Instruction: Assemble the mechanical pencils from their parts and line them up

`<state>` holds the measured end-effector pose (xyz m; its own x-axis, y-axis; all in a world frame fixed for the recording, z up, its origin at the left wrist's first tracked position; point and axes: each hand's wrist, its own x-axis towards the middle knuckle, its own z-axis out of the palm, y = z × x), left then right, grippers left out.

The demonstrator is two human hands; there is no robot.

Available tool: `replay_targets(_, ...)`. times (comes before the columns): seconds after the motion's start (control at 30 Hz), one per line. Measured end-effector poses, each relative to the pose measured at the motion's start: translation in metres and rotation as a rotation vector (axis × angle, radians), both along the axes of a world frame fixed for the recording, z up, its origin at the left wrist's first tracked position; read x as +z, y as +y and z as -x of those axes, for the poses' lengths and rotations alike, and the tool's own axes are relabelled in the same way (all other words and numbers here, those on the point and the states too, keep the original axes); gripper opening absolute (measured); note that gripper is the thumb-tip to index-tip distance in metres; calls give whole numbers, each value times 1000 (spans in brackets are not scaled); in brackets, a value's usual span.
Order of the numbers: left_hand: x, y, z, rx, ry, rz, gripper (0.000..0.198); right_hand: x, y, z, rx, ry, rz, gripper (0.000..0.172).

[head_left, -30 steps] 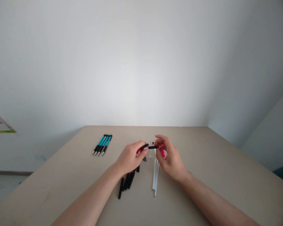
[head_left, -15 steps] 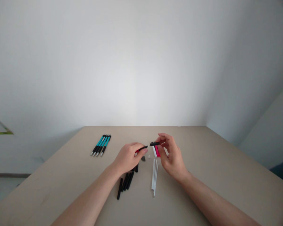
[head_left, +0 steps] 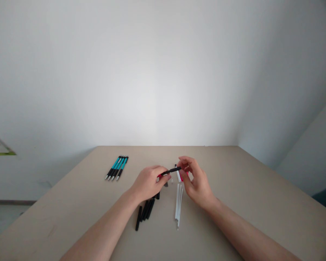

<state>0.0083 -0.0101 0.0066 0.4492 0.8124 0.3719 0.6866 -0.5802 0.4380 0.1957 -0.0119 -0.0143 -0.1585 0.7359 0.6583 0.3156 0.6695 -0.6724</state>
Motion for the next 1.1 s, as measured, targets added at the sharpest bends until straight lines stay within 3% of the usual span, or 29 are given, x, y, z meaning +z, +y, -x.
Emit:
replay_targets(0.57, -2, 0, 0, 10, 71, -7, 21, 7, -2, -1, 17, -150, -17, 28)
replay_targets(0.73, 0, 0, 0, 9, 124, -31, 28, 14, -3, 1, 100, -251, -46, 14)
replay_targets(0.97, -3, 1, -1, 43, 167, -22, 34, 13, -4, 0, -9, -263, -11, 9)
replay_targets(1.1, -3, 3, 1, 77, 179, -26, 35, 13, -2, -7, -62, -236, -1, 21)
